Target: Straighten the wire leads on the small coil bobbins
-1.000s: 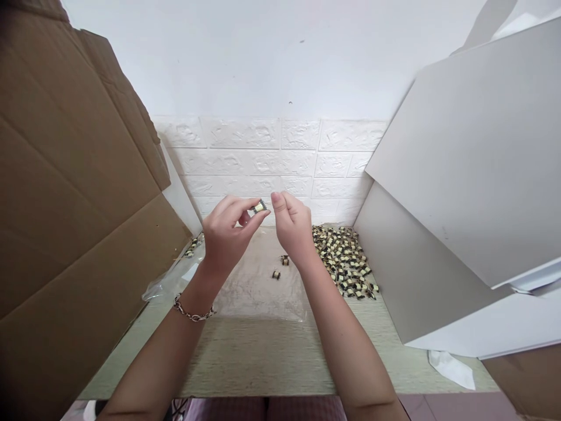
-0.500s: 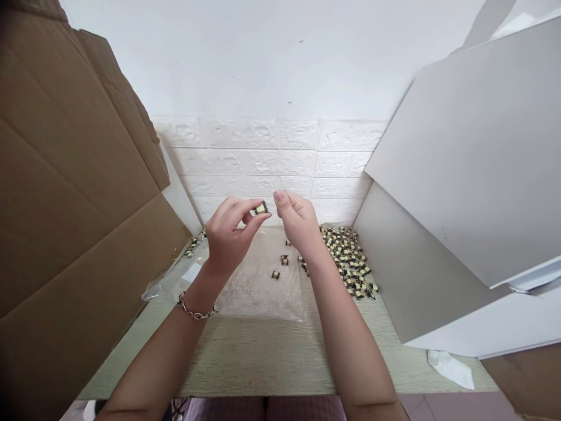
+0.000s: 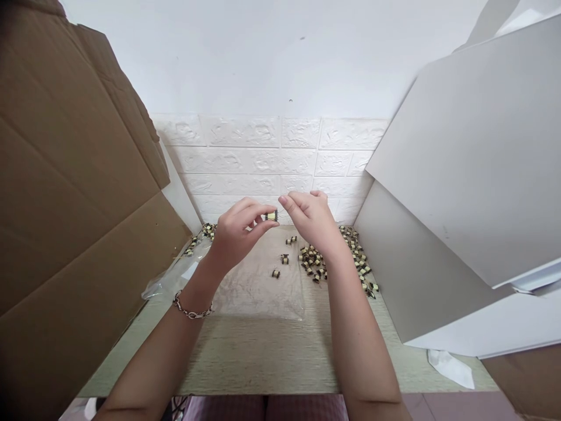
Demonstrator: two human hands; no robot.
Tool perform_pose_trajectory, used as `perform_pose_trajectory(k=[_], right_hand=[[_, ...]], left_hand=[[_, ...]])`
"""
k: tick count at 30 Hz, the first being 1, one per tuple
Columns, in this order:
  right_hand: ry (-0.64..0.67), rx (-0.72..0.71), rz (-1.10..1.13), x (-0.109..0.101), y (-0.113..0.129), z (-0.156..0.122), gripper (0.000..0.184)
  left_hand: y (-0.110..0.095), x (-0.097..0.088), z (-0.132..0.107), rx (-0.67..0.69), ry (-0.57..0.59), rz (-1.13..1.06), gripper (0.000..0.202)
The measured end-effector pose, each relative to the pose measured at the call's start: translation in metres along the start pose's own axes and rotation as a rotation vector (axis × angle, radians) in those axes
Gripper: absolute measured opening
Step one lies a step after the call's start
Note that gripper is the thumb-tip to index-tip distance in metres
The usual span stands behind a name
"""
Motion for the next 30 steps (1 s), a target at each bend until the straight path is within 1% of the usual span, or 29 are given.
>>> perform_pose_trajectory(k=[2,5,11,13,16,18,21,23,25,27,30], right_hand=[[0.021,0.010,0.043,0.001,0.000,0.001,0.042],[0.058,0.066,0.190,0.005,-0.001,0.000,0.042],[0.159,0.122,0.671,0.023,-0.002,0.000,0.043],[0.163,0.133,0.803,0.029,-0.001,0.001,0.042],[0.131,0.148,0.873,0.036,0.002,0.001,0.041],[0.072,0.162,0.857,0.039,0.005,0.001,0.041],[-0.051,0.171,0.797,0.040,0.011,0.002,0.042],[-0.127,0.160,0.758,0.040,0.013,0.002,0.042],[-0.176,0.152,0.722,0.040,0.012,0.002,0.042],[-0.172,0.165,0.700,0.039,0.009,0.002,0.042],[-0.097,0.212,0.721,0.039,0.003,0.003,0.042]], left_hand=[[0.000,-0.001,0.000,-0.015,-0.006,-0.003,0.016],[0.000,-0.003,0.000,-0.016,-0.043,0.016,0.015],[-0.003,-0.005,0.001,-0.020,-0.154,0.041,0.014],[-0.005,-0.006,0.001,-0.040,-0.183,0.019,0.014],[-0.005,-0.006,0.001,-0.122,-0.211,-0.061,0.013],[-0.003,-0.004,0.001,-0.230,-0.243,-0.169,0.013],[0.003,0.002,-0.001,-0.472,-0.301,-0.454,0.017],[0.007,0.008,-0.002,-0.642,-0.302,-0.693,0.021],[0.009,0.014,-0.003,-0.770,-0.273,-0.920,0.024],[0.009,0.018,-0.003,-0.845,-0.238,-1.098,0.024],[0.009,0.020,-0.003,-0.922,-0.182,-1.263,0.021]])
Point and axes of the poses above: each hand's wrist, its own z-axis towards the middle knuckle, its own x-axis out of the palm, y = z × x, the point moved 2 cm from there along z, towards the middle knuckle, and after that the axes turned 5 degrees about -z, right-handed, at the moved point
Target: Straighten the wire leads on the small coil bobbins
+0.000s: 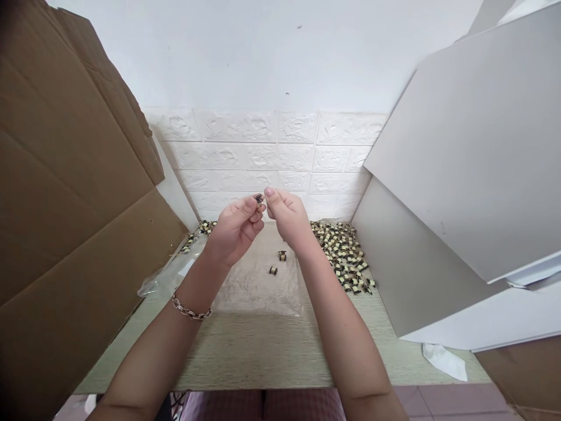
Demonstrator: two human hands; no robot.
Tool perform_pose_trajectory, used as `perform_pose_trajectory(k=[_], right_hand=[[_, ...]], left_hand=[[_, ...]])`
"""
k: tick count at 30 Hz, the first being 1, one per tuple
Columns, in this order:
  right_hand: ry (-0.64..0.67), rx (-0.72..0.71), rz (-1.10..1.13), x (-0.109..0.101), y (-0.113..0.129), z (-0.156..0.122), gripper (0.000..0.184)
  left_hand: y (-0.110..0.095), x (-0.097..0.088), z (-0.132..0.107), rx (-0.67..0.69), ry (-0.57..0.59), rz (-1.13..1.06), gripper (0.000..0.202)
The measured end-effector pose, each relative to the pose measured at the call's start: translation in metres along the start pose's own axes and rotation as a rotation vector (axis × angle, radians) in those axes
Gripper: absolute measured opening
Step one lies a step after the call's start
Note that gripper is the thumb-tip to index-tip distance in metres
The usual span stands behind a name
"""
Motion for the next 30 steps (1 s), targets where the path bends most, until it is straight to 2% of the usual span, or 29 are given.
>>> perform_pose_trajectory(k=[7,10,13,16,20,26,30], right_hand=[[0.049,0.031,-0.027,-0.009,0.000,0.001,0.043],[0.084,0.039,-0.057,-0.014,0.001,0.001,0.043],[0.111,0.038,-0.084,-0.018,0.002,0.000,0.044],[0.194,0.046,-0.084,-0.021,0.003,-0.001,0.044],[0.332,0.086,-0.120,-0.023,0.002,-0.002,0.044],[0.367,0.079,-0.329,-0.018,-0.008,0.001,0.041],[0.336,0.063,-0.637,-0.014,-0.018,0.003,0.039]], left_hand=[[0.003,0.000,0.001,-0.239,0.016,-0.232,0.018],[0.004,0.000,0.000,-0.339,0.023,-0.269,0.017],[0.006,0.000,-0.001,-0.375,0.090,-0.236,0.020],[0.007,-0.003,-0.002,-0.371,0.176,-0.195,0.022],[0.005,-0.011,0.000,-0.347,0.267,0.023,0.025],[-0.008,-0.018,0.003,-0.185,0.317,0.593,0.020],[-0.007,-0.016,0.001,-0.116,0.293,0.908,0.021]])
Point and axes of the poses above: each hand's wrist, its own z-axis towards the middle knuckle, its own x-axis out of the palm, y = z × x, the point moved 2 cm from there along z, towards the middle knuckle, and after that the axes turned 5 degrees about -z, right-handed, at the moved point
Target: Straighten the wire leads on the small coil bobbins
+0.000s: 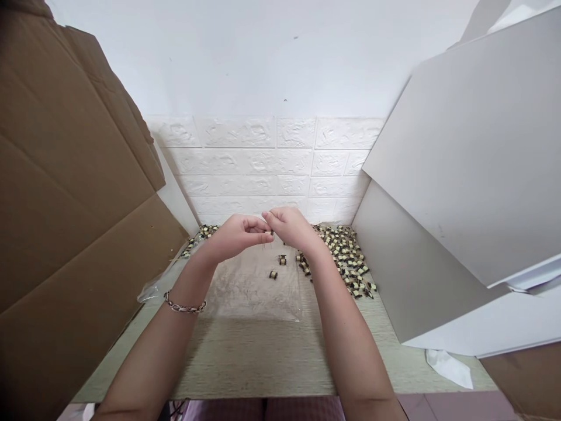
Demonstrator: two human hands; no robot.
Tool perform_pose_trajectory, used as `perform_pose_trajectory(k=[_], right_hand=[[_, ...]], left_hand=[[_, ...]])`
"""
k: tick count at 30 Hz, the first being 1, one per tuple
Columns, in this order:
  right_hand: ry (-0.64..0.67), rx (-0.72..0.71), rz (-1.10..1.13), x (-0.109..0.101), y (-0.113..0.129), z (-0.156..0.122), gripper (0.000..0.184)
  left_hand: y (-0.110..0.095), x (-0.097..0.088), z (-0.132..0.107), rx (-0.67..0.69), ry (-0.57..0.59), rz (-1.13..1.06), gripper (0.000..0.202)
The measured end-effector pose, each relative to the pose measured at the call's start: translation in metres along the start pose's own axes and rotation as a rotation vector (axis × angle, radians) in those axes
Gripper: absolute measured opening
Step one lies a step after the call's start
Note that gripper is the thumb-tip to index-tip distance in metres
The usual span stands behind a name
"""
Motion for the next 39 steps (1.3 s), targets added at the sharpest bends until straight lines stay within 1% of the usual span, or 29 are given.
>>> perform_pose_trajectory(k=[3,5,7,10,12,15,17,19,25,27,29,32,39], right_hand=[[-0.067,0.004,-0.305,0.004,-0.004,0.003,0.040],[-0.106,0.012,-0.441,0.006,-0.007,0.005,0.039],[-0.136,0.035,-0.498,0.009,-0.008,0.007,0.038],[-0.185,0.072,-0.537,0.012,-0.007,0.009,0.036],[-0.219,0.091,-0.554,0.013,-0.005,0.010,0.035],[-0.269,0.106,-0.566,0.016,0.000,0.010,0.037],[-0.326,0.089,-0.565,0.017,0.004,0.009,0.038],[-0.404,0.042,-0.567,0.019,0.009,0.007,0.038],[-0.675,-0.188,-0.686,0.015,0.029,-0.003,0.037],[-0.739,-0.256,-0.713,0.011,0.036,-0.008,0.036],[-0.770,-0.286,-0.700,0.006,0.041,-0.011,0.035],[-0.767,-0.284,-0.619,0.001,0.045,-0.015,0.035],[-0.740,-0.267,-0.546,-0.005,0.043,-0.015,0.033]], left_hand=[[0.005,0.008,0.006,0.066,-0.125,0.276,0.020],[0.011,0.015,0.012,0.128,-0.227,0.468,0.025],[0.019,0.022,0.017,0.173,-0.315,0.615,0.024],[0.027,0.027,0.019,0.185,-0.439,0.812,0.018],[0.028,0.029,0.018,0.183,-0.493,0.911,0.017],[0.025,0.027,0.014,0.192,-0.564,0.989,0.019],[0.021,0.024,0.012,0.214,-0.622,1.009,0.019],[0.017,0.020,0.010,0.263,-0.679,1.006,0.018],[-0.001,0.013,-0.001,0.491,-0.812,0.942,0.022],[-0.009,0.013,-0.006,0.552,-0.851,0.918,0.021],[-0.016,0.013,-0.010,0.606,-0.885,0.888,0.018],[-0.023,0.013,-0.014,0.658,-0.922,0.842,0.015],[-0.023,0.012,-0.014,0.687,-0.936,0.705,0.013]])
Point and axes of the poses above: each hand's wrist, its own z-axis towards the middle knuckle, its own x-axis out of the palm, y = z × x, the point moved 2 cm from there along z, towards the middle knuckle, and after that the axes turned 5 degrees about -z, right-handed, at the moved point
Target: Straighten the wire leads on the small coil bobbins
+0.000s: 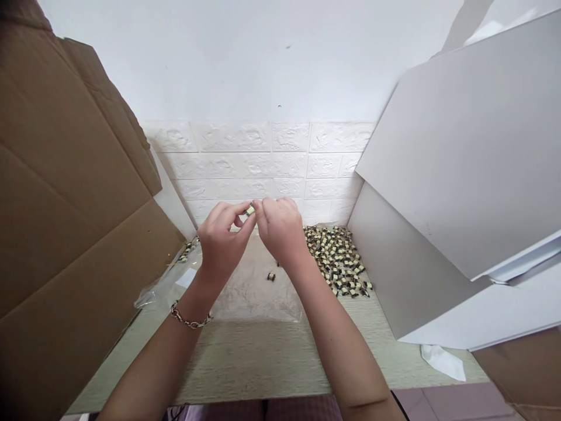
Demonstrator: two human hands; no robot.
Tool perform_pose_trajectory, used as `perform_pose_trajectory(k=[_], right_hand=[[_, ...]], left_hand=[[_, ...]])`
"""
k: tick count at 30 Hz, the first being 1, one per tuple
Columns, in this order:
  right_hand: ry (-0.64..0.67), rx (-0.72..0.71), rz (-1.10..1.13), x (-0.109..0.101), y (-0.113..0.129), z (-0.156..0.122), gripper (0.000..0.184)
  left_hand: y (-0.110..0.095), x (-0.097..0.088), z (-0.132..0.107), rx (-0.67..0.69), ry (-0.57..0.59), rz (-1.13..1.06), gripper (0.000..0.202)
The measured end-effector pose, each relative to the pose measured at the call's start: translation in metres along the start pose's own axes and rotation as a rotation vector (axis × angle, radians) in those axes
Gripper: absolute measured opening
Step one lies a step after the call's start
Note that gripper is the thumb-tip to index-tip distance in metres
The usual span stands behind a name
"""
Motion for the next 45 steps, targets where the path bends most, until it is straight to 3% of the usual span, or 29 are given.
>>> perform_pose_trajectory(k=[16,26,32,36,45], right_hand=[[0.274,0.341,0.605,-0.009,-0.012,0.004,0.039],[0.356,0.386,0.860,-0.012,-0.015,0.006,0.042],[0.363,0.354,0.858,-0.014,-0.015,0.006,0.042],[0.355,0.319,0.783,-0.014,-0.012,0.006,0.040],[0.305,0.306,0.651,-0.008,-0.013,0.005,0.039]], left_hand=[[0.001,0.000,0.002,-0.084,0.026,-0.195,0.013],[0.000,-0.001,0.003,-0.206,0.085,-0.375,0.015],[0.002,0.000,0.004,-0.292,0.093,-0.534,0.016],[0.005,0.005,0.001,-0.430,0.099,-0.708,0.015],[0.009,0.023,-0.009,-0.982,0.249,-1.400,0.021]])
Point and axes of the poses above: each hand's wrist, its own z-axis towards the middle knuckle, its own x-axis out of the palm, y = z × x, the point moved 2 cm from there along z, towards the middle knuckle, and after that the axes turned 5 degrees about -z, right-handed, at the moved point
